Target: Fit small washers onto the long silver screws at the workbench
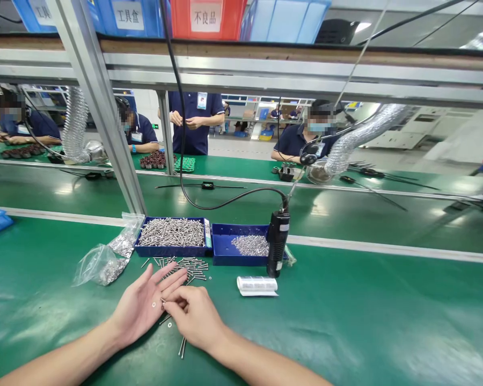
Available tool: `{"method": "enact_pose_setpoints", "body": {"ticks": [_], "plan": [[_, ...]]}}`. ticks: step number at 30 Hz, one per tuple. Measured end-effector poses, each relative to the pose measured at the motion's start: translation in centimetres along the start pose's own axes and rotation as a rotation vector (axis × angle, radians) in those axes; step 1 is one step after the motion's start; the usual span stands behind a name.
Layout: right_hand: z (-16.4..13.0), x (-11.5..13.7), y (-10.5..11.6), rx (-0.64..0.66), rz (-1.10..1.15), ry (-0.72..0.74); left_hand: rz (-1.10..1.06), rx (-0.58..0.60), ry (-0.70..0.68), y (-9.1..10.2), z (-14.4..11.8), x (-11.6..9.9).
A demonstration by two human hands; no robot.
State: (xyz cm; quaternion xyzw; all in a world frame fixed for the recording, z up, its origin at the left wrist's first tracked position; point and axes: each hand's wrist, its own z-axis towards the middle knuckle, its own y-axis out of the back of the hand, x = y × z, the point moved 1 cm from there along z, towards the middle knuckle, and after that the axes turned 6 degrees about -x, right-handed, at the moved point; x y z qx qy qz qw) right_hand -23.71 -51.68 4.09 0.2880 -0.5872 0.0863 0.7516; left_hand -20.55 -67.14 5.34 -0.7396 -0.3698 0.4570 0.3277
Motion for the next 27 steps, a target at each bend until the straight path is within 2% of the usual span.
{"method": "enact_pose_setpoints", "body": {"ticks": [2, 4, 9, 13, 15, 17, 20, 22, 24, 27], "plan": [[0.4, -0.8, -0.2, -0.009, 0.242, -0.153, -0.02, -0.001, -0.036, 0.1, 0.1, -0.3], [0.9, -1.5, -0.1, -0.026, 0.44, -0.218, -0.052, 0.009, -0.045, 0.3, 0.2, -0.6], [1.8, -2.2, 0.7, -0.055, 0.734, -0.23, -0.069, 0.006, -0.056, 0.5, 0.1, -0.8], [1.8, -1.9, 1.5, -0.023, 0.772, -0.221, -0.017, -0.006, -0.092, 0.4, 0.1, -0.9], [1.6, -1.7, 2.1, 0.02, 0.675, -0.21, 0.003, -0.003, -0.102, 0.5, 0.3, -1.0], [1.5, -1.6, 2.9, 0.045, 0.415, -0.144, 0.023, -0.006, -0.114, 0.8, 0.5, -1.0], [1.3, -1.7, 3.8, 0.003, -0.154, 0.146, 0.04, -0.008, -0.134, 1.2, 0.7, -1.0], [1.1, -1.8, 4.1, -0.029, -0.416, 0.305, 0.049, -0.007, -0.138, 1.3, 0.7, -0.8], [1.0, -1.8, 4.2, -0.047, -0.51, 0.332, 0.066, -0.012, -0.136, 1.3, 0.6, -0.7], [0.9, -1.2, 4.0, -0.009, -0.487, 0.353, 0.082, -0.024, -0.137, 1.0, 0.4, -0.6]]}}
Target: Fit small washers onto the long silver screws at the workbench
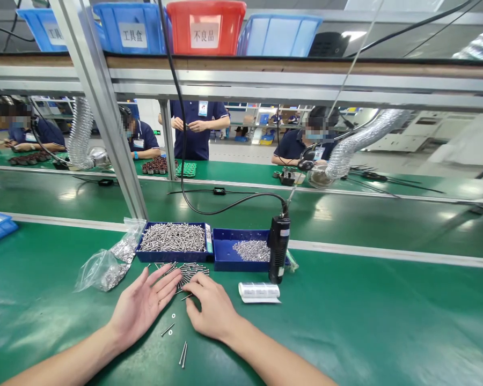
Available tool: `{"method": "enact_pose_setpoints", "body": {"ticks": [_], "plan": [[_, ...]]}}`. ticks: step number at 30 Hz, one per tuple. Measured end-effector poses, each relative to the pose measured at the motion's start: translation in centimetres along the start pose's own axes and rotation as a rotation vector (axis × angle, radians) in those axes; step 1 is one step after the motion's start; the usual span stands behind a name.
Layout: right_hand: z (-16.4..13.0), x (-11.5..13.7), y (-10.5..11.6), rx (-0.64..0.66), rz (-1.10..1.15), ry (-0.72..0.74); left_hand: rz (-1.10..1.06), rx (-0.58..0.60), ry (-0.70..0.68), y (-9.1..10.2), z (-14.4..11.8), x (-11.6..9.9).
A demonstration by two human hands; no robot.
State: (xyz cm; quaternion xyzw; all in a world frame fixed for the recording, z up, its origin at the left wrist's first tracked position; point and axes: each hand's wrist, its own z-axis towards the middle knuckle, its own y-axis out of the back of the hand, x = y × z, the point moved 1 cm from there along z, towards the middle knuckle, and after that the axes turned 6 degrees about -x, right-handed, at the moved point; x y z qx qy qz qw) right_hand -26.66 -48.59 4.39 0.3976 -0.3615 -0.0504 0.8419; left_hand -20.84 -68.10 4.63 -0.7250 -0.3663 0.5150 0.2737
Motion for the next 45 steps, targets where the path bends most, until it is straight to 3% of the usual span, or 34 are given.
{"method": "enact_pose_setpoints", "body": {"ticks": [6, 11, 15, 19, 24, 28, 33, 37, 39, 43, 45], "plan": [[-0.1, 1.7, -0.2, 0.243, 0.015, 0.164, -0.025, 0.01, 0.012, -0.1, 0.0, 0.1], [-0.5, 2.4, -0.9, 0.304, -0.16, 0.102, -0.054, 0.053, 0.017, 0.0, 0.0, 0.4], [-1.1, 2.7, -1.8, 0.34, -0.299, 0.137, -0.046, 0.048, 0.016, -0.2, 0.0, 0.5], [-1.0, 1.7, -1.7, 0.276, -0.219, 0.147, -0.025, 0.028, 0.015, -0.3, -0.1, 0.4], [0.1, 1.5, 0.0, 0.221, -0.121, 0.168, -0.025, 0.026, 0.009, -0.4, -0.4, 0.3], [0.2, 2.7, 0.3, 0.27, -0.162, 0.287, -0.068, 0.058, 0.038, -0.3, -0.6, 0.6], [0.0, 3.1, -0.6, 0.108, -0.201, 0.415, -0.159, 0.08, 0.12, -0.4, -1.0, 0.8], [0.0, 3.1, -0.7, 0.134, -0.298, 0.467, -0.143, 0.1, 0.107, -0.8, -1.3, 0.4], [0.2, 3.3, -0.4, 0.134, -0.234, 0.43, -0.128, 0.101, 0.112, -1.0, -1.4, 0.4], [0.6, 3.4, 0.5, 0.061, 0.147, 0.137, -0.139, 0.092, 0.138, -1.1, -1.6, 0.6], [0.8, 3.4, 0.6, 0.052, 0.24, 0.057, -0.138, 0.1, 0.139, -1.1, -1.7, 0.8]]}}
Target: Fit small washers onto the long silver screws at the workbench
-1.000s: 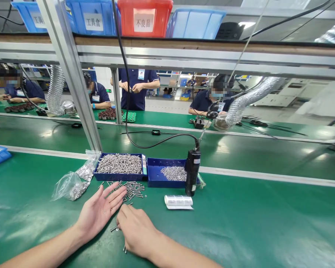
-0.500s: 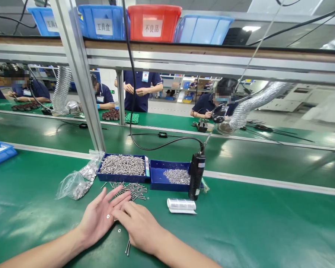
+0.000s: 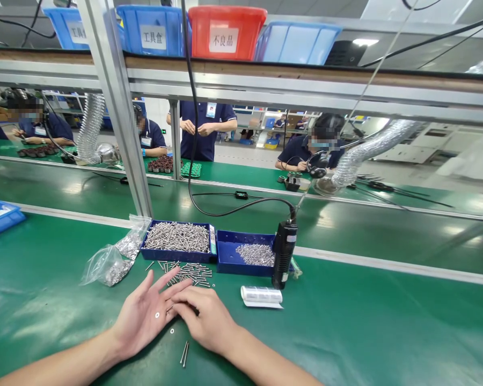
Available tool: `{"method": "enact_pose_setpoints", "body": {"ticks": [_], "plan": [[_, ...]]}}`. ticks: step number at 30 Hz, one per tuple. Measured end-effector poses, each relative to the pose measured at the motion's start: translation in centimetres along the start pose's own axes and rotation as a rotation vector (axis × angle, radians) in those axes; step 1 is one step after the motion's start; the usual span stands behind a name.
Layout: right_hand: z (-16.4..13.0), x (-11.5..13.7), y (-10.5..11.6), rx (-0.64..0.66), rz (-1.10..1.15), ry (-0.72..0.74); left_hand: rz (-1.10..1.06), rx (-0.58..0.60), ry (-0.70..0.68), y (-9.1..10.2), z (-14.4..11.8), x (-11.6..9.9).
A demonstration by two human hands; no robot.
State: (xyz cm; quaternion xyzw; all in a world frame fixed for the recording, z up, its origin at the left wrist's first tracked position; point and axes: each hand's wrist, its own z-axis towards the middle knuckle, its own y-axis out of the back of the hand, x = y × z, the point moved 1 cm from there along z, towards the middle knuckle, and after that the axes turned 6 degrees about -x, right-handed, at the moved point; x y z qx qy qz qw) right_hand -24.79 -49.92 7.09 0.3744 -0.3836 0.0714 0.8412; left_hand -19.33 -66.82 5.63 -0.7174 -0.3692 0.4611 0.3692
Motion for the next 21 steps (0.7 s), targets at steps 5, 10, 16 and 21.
{"method": "enact_pose_setpoints", "body": {"ticks": [5, 10, 16, 21], "plan": [[-0.3, -0.1, -0.5, 0.059, -0.12, 0.148, 0.035, 0.052, -0.024, 0.3, -0.2, 0.4], [-0.9, -0.3, -1.2, 0.061, -0.439, 0.291, 0.06, 0.081, -0.033, 0.5, 0.0, 0.3], [-1.4, 0.3, -1.7, 0.072, -0.653, 0.405, 0.127, 0.105, -0.059, 0.4, 0.0, 0.5], [-1.6, -0.2, -2.4, 0.01, -0.358, 0.08, 0.213, 0.113, -0.146, 0.2, -0.6, 0.9]]}}
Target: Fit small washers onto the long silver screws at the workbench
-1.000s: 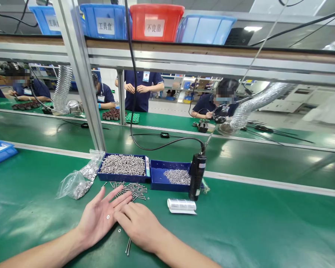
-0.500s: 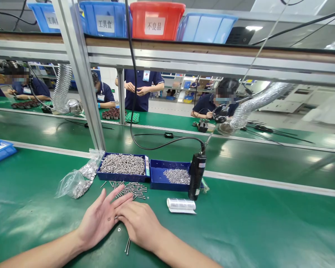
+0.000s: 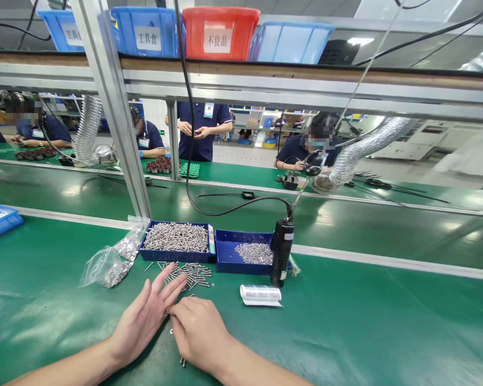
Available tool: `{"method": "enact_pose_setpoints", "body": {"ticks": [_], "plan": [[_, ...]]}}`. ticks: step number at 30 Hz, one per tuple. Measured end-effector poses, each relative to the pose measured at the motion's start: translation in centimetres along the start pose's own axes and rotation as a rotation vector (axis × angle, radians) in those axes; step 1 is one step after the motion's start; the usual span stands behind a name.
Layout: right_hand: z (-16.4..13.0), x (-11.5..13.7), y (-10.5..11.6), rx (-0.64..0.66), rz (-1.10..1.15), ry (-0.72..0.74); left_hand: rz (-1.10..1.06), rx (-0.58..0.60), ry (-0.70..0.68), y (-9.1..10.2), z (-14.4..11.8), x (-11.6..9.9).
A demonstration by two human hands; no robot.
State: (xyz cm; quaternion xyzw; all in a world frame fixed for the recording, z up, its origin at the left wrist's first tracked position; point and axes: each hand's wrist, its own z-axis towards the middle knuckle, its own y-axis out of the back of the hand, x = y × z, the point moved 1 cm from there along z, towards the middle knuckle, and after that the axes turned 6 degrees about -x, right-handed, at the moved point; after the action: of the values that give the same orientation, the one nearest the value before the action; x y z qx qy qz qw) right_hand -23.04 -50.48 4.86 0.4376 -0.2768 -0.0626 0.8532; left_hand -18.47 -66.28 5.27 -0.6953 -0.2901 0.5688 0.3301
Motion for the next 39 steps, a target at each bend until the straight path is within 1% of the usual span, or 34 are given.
{"method": "enact_pose_setpoints", "body": {"ticks": [3, 5, 6, 9, 12, 14, 16, 17, 18, 19, 21, 22, 23, 25, 27, 28, 30, 32, 34, 36, 39], "plan": [[0.2, -0.3, -0.7, 0.02, 0.327, -0.307, -0.063, -0.009, -0.013, -0.4, 0.1, -0.5], [0.4, -0.4, -1.0, 0.012, 0.511, -0.453, -0.115, -0.034, -0.011, -0.5, 0.3, -1.0], [0.6, -0.3, -1.0, 0.005, 0.578, -0.5, -0.13, -0.046, -0.013, -0.5, 0.5, -1.2], [0.9, -0.2, -1.0, -0.004, 0.647, -0.568, -0.145, -0.048, -0.034, -0.3, 0.6, -1.3], [0.8, -0.2, -1.2, -0.004, 0.697, -0.571, -0.134, 0.005, -0.053, -0.2, 0.4, -1.0], [0.6, -0.5, -1.5, 0.0, 0.831, -0.598, -0.124, 0.036, -0.062, -0.3, 0.2, -0.9], [0.5, -1.1, -1.9, -0.004, 0.993, -0.643, -0.081, 0.036, -0.084, -0.3, 0.2, -1.0], [0.5, -1.4, -2.0, -0.012, 1.064, -0.656, -0.016, 0.01, -0.11, -0.2, 0.3, -1.2], [0.6, -1.7, -2.0, -0.028, 1.125, -0.66, 0.099, -0.032, -0.146, 0.0, 0.4, -1.5], [0.7, -2.1, -1.9, -0.05, 1.177, -0.657, 0.264, -0.088, -0.189, 0.2, 0.5, -1.9], [1.0, -2.7, -1.5, -0.099, 1.26, -0.646, 0.701, -0.166, -0.274, 0.8, 0.8, -2.8], [1.1, -2.9, -1.1, -0.118, 1.291, -0.642, 0.93, -0.165, -0.304, 1.0, 1.0, -3.2], [1.2, -3.1, -0.7, -0.13, 1.315, -0.642, 1.136, -0.126, -0.322, 1.2, 1.1, -3.6], [1.3, -3.5, 0.1, -0.127, 1.339, -0.642, 1.433, 0.026, -0.338, 1.3, 1.1, -4.0], [1.3, -3.9, 0.9, -0.078, 1.29, -0.636, 1.607, 0.168, -0.341, 1.3, 1.0, -4.0], [1.3, -4.0, 1.2, -0.041, 1.221, -0.628, 1.671, 0.219, -0.345, 1.3, 0.9, -3.9], [1.1, -4.4, 1.8, 0.018, 0.992, -0.573, 1.784, 0.276, -0.36, 1.3, 0.7, -3.5], [0.9, -4.6, 2.3, 0.042, 0.72, -0.472, 1.886, 0.298, -0.394, 1.5, 0.5, -3.0], [0.8, -4.9, 2.5, 0.056, 0.51, -0.363, 1.953, 0.3, -0.42, 1.6, 0.4, -2.6], [0.7, -5.1, 2.5, 0.078, 0.38, -0.288, 1.972, 0.288, -0.419, 1.7, 0.3, -2.2], [0.7, -5.3, 2.1, 0.081, 0.26, -0.221, 1.921, 0.232, -0.368, 1.5, 0.4, -1.9]]}}
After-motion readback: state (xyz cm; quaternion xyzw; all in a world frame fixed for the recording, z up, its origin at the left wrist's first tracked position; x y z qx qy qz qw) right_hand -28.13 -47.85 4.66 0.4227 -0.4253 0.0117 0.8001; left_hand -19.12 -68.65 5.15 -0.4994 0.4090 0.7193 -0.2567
